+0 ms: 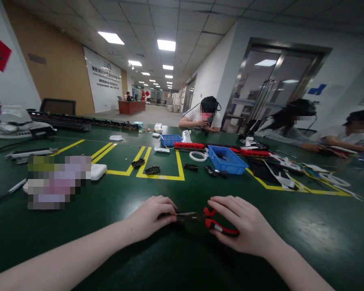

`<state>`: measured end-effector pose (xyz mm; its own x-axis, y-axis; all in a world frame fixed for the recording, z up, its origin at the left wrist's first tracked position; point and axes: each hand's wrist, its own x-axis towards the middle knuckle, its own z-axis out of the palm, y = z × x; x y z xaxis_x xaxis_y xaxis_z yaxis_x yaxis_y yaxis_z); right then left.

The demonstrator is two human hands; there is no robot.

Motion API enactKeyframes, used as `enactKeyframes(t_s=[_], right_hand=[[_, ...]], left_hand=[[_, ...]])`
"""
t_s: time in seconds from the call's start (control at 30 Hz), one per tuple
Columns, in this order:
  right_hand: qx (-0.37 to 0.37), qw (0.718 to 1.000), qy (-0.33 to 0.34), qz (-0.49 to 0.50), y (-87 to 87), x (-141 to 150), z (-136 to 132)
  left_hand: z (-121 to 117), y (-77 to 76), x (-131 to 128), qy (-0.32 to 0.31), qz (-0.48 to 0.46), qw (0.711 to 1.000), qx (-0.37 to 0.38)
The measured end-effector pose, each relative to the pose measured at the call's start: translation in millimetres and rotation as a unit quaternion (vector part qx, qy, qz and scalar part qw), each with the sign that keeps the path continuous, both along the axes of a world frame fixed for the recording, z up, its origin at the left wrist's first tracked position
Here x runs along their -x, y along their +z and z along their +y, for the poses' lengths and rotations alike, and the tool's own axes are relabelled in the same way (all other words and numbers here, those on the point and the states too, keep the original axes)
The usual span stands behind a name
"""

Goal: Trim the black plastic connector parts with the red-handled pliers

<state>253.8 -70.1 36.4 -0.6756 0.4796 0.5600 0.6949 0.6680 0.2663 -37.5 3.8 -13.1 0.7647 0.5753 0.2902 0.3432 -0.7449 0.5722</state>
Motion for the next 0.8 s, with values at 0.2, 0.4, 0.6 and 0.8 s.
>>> enactKeyframes(t_s=[0.2,0.4,0.6,0.8], right_hand=[[0.003,1.000,-0.003,0.007,2.9,-5.4,2.0],[0.008,1.000,-0.003,0.010,2.9,-4.2,2.4],[0.052,0.998,-0.009,0.037,-5.7,-4.3,8.1],[0.096,0.994,-0.013,0.046,-13.8,-5.0,12.3]], left_hand=[[-3.6,3.7,-0.2,0.005,0.010,1.000,0.003],[-6.2,5.2,1.1,0.013,0.015,1.000,0.006],[-5.0,6.9,3.0,0.018,0.017,1.000,0.018],[-2.6,5.4,4.0,0.005,0.009,1.000,0.017]])
